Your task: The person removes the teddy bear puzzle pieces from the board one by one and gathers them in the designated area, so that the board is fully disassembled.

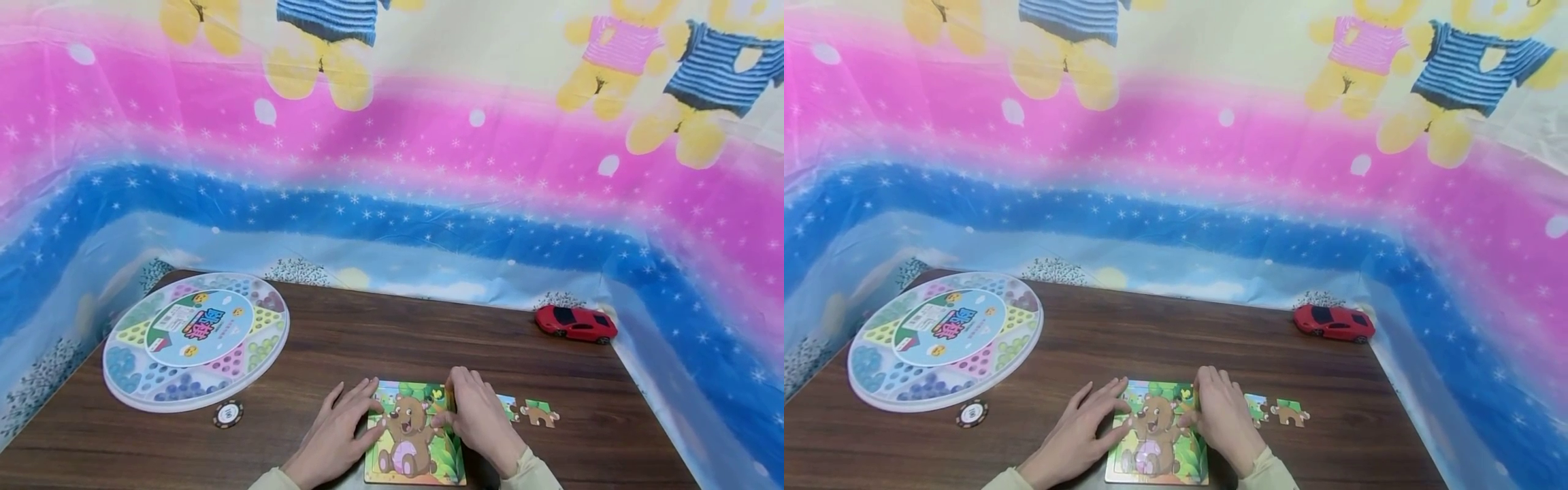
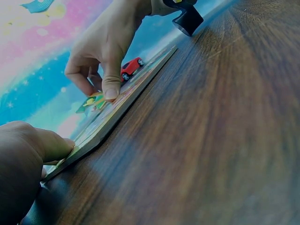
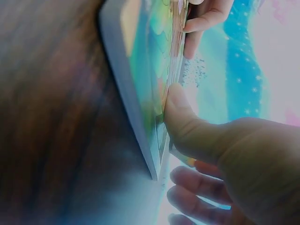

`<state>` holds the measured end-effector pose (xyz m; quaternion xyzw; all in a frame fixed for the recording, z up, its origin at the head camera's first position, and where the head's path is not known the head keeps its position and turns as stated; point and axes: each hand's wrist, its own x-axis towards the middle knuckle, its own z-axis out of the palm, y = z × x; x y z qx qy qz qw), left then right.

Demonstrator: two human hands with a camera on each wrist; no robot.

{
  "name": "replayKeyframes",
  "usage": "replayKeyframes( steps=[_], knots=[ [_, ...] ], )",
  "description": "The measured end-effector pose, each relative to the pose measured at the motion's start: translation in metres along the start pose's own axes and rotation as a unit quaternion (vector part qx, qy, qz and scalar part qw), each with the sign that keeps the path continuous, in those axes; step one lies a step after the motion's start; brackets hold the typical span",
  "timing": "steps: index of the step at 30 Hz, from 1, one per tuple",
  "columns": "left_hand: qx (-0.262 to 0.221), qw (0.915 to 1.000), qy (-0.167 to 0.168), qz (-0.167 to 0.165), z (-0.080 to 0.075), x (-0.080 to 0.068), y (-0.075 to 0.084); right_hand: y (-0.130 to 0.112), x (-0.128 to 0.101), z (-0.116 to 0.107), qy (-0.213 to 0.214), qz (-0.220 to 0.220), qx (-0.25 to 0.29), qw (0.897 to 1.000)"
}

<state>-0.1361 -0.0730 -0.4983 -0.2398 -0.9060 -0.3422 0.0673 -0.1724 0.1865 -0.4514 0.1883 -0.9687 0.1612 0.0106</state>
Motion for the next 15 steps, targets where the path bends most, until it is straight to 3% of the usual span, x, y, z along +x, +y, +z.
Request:
replayKeyframes(
  steps=[8, 15],
  knots=[
    [-0.014, 0.9997, -0.016, -0.008, 0.0001, 0.0007, 0.0006, -0.0018, -0.0042, 0.0004, 0.029, -0.003, 0.005, 1.000],
    [-0.009, 0.9999, -0.013, -0.005, 0.0007, 0.0008, -0.0012, -0.0069, -0.0096, 0.0007, 0.055, -0.035, 0.081, 0.995]
  ],
)
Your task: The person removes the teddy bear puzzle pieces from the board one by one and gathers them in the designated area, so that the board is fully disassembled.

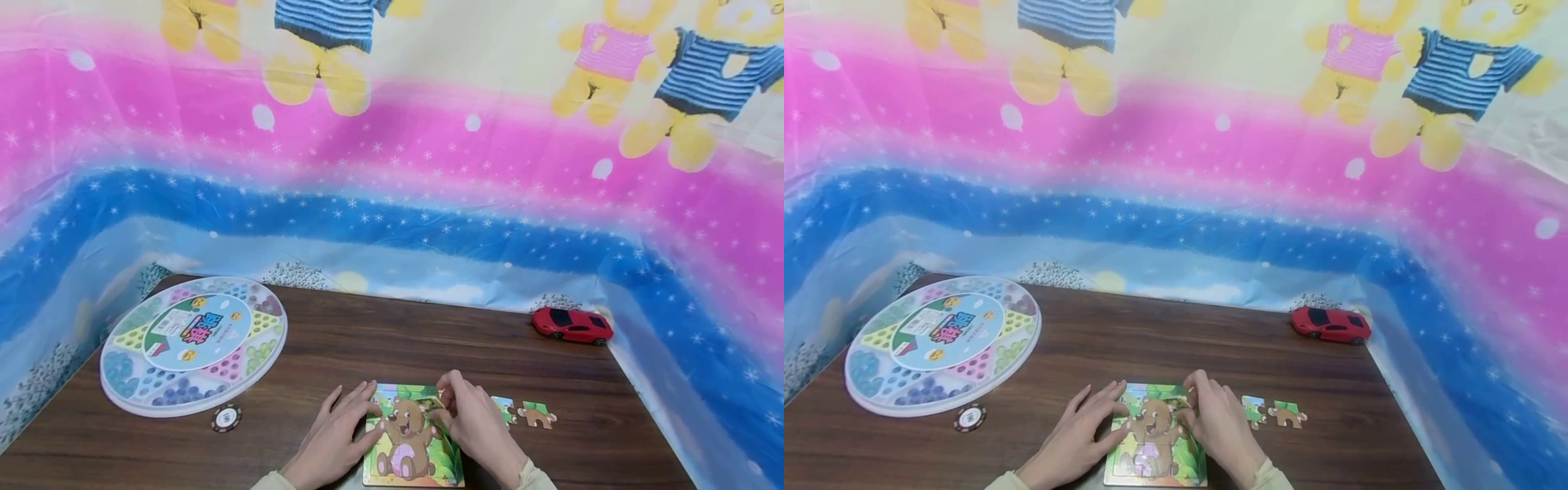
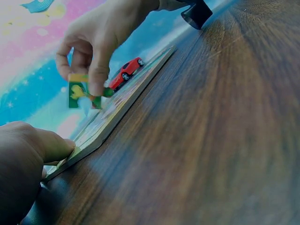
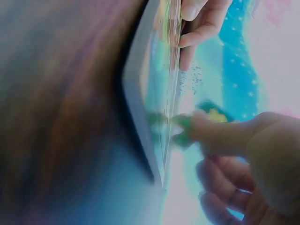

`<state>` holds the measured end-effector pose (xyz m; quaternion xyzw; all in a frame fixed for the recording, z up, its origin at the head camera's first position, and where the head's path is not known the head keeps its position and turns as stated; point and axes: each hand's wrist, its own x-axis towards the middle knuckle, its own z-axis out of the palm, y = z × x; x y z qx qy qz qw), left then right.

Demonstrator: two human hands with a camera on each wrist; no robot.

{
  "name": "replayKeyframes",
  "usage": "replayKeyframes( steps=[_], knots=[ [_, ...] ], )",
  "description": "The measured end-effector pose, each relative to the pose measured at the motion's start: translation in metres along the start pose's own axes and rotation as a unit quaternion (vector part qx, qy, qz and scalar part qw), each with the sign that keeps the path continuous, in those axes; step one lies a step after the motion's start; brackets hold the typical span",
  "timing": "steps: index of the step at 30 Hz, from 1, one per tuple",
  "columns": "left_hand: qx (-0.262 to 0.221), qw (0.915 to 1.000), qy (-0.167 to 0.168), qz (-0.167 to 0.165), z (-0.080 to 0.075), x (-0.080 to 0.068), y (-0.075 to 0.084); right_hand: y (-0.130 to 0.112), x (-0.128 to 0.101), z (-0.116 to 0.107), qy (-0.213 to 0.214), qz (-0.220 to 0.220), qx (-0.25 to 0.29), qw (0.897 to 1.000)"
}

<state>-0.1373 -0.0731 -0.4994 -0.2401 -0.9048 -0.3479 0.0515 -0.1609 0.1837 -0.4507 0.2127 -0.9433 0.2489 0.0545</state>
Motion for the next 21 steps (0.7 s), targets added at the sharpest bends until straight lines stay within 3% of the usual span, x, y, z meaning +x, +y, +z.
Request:
replayKeyframes(
  steps=[5, 8, 16, 21],
  knots=[
    [0.000, 0.9999, 0.008, 0.006, 0.001, -0.001, 0.000, 0.007, -0.006, -0.011, 0.023, 0.025, 0.096, 0.995],
    [0.000, 0.9998, 0.015, 0.009, 0.000, -0.001, 0.001, 0.018, -0.010, -0.025, 0.058, 0.062, 0.117, 0.990],
    [0.002, 0.9997, 0.020, 0.014, 0.000, -0.002, 0.002, 0.059, -0.030, -0.076, 0.174, 0.171, 0.070, 0.967],
    [0.006, 0.9998, 0.019, 0.008, 0.002, -0.001, 0.002, 0.088, -0.046, -0.101, 0.196, 0.240, 0.022, 0.951]
  ],
)
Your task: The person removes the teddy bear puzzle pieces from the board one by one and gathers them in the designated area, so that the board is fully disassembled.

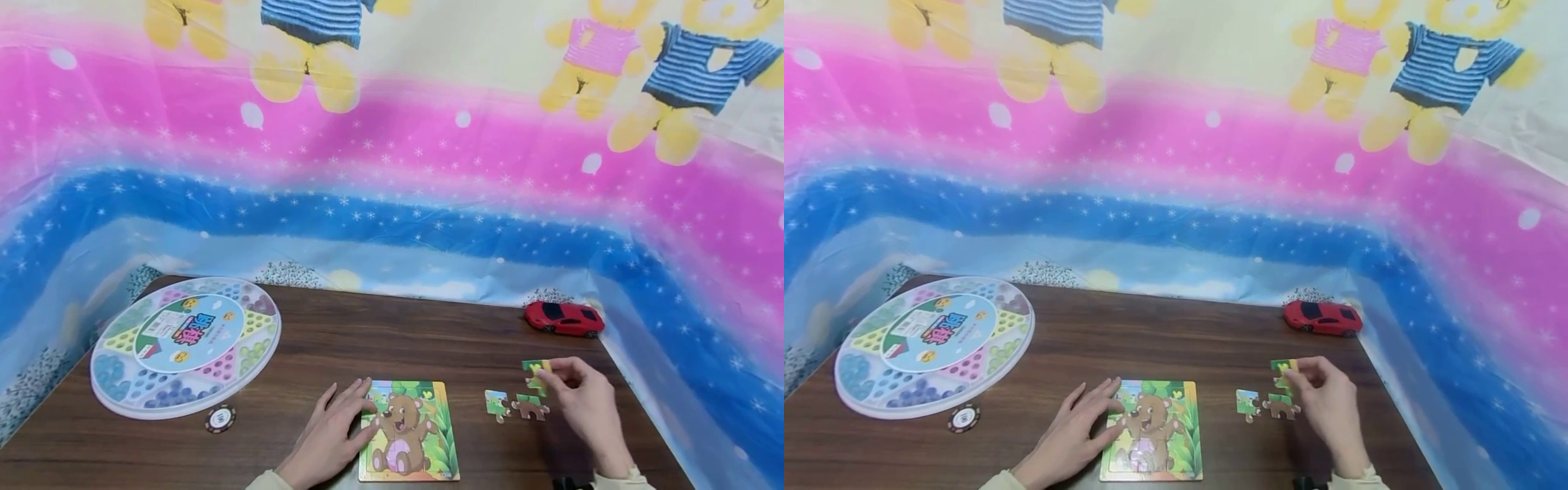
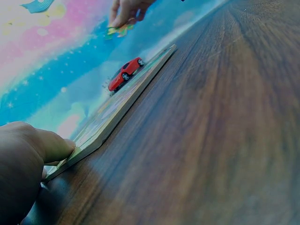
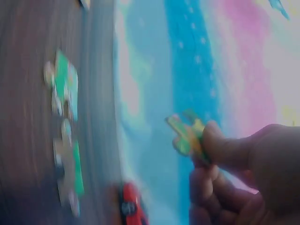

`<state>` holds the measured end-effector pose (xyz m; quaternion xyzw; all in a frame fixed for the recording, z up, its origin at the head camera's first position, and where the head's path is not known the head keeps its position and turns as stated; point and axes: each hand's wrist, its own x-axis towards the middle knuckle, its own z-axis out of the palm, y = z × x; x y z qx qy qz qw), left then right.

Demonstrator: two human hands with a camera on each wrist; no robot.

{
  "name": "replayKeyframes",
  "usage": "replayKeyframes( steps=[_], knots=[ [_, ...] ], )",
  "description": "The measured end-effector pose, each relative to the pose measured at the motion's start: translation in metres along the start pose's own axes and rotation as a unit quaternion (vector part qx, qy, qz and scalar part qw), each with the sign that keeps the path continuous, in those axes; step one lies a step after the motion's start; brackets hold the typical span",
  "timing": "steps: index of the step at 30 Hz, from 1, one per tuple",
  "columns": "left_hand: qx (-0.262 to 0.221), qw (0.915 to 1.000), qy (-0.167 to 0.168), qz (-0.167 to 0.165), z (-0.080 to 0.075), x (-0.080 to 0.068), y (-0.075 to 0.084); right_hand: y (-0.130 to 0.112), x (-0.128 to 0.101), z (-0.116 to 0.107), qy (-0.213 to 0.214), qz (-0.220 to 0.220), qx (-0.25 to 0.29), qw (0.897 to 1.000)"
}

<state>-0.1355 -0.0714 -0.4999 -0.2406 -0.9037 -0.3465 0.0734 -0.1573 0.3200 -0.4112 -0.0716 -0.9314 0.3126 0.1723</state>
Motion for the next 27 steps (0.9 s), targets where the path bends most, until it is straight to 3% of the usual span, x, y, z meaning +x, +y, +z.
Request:
replayKeyframes(
  steps=[3, 7, 13, 27],
  knots=[
    [-0.001, 1.0000, 0.000, -0.002, 0.000, 0.000, 0.000, 0.018, 0.005, -0.010, -0.008, 0.034, -0.023, 0.999],
    [0.002, 1.0000, 0.007, 0.002, 0.001, 0.000, 0.000, 0.041, 0.007, -0.019, -0.052, 0.082, -0.048, 0.994],
    [-0.003, 1.0000, 0.000, -0.001, 0.000, 0.000, 0.000, 0.066, 0.009, -0.019, -0.095, 0.127, -0.063, 0.985],
    [-0.022, 0.9995, -0.019, -0.012, -0.001, 0.001, -0.001, 0.077, 0.011, 0.003, -0.143, 0.156, -0.124, 0.969]
  ],
)
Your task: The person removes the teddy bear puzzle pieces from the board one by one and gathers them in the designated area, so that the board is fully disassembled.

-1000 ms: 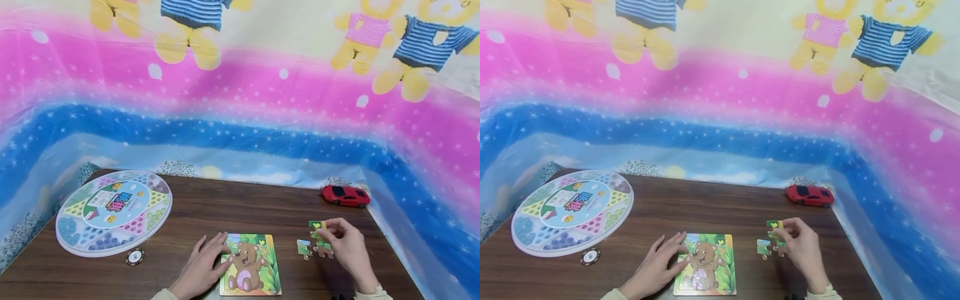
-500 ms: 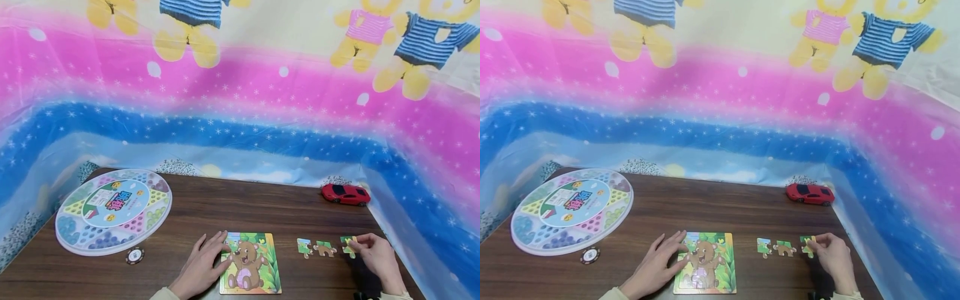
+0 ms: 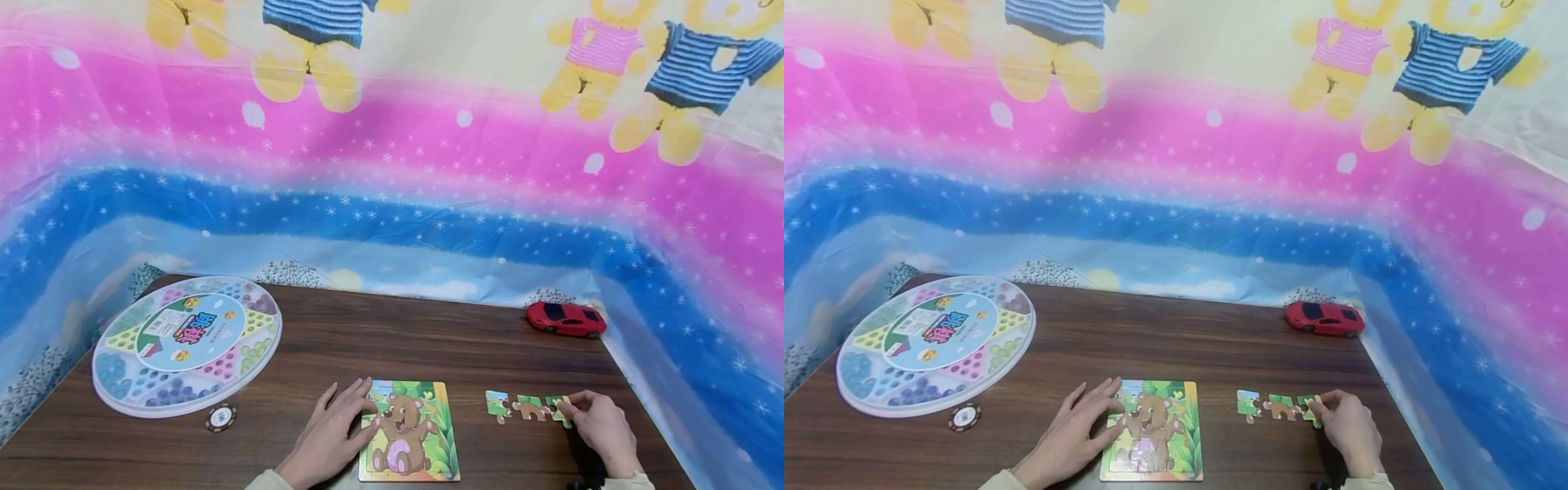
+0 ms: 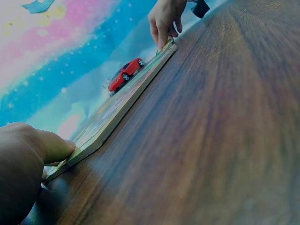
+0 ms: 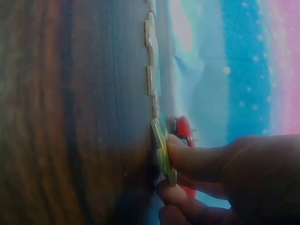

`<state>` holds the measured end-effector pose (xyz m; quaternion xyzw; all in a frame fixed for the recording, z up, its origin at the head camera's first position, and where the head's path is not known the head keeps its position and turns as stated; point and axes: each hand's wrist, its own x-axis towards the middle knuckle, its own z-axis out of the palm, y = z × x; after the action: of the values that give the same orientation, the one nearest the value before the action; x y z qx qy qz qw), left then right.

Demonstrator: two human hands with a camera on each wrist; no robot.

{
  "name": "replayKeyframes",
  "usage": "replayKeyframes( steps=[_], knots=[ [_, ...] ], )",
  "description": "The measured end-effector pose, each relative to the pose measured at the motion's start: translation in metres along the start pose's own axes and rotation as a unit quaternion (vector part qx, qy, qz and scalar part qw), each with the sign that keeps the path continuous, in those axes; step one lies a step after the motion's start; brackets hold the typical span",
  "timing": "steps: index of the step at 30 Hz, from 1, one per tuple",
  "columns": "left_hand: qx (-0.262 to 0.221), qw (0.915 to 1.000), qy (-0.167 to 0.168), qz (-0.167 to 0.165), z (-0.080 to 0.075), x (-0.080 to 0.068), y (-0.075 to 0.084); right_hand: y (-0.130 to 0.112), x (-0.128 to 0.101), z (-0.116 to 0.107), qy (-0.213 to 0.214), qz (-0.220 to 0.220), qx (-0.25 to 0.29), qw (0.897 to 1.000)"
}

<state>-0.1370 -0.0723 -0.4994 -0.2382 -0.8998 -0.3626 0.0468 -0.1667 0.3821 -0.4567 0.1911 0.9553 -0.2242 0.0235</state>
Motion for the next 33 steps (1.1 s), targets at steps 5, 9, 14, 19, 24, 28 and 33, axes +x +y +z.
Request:
replayKeyframes(
  steps=[5, 9, 14, 19, 24, 28, 33],
  knots=[
    [0.004, 1.0000, 0.002, 0.001, 0.000, 0.000, 0.001, -0.004, -0.001, 0.002, 0.006, 0.007, -0.007, 1.000],
    [0.005, 1.0000, 0.005, 0.003, -0.001, 0.000, 0.001, -0.005, -0.004, 0.002, 0.006, 0.010, -0.014, 1.000],
    [0.007, 1.0000, 0.004, 0.003, -0.001, 0.000, 0.001, -0.006, -0.006, 0.002, 0.005, 0.002, -0.024, 1.000],
    [0.004, 1.0000, 0.003, 0.003, 0.000, 0.000, 0.000, -0.007, -0.004, 0.003, 0.005, -0.005, -0.033, 0.999],
    [0.009, 0.9999, 0.011, 0.006, -0.001, -0.001, 0.001, -0.012, -0.005, 0.005, 0.023, -0.013, -0.037, 0.999],
    [0.012, 0.9998, 0.013, 0.006, -0.001, 0.000, 0.002, -0.016, -0.006, 0.009, 0.041, -0.025, -0.034, 0.998],
    [0.012, 0.9999, 0.006, 0.003, -0.001, 0.000, 0.002, -0.028, -0.012, 0.008, 0.056, -0.049, -0.023, 0.997]
  ],
)
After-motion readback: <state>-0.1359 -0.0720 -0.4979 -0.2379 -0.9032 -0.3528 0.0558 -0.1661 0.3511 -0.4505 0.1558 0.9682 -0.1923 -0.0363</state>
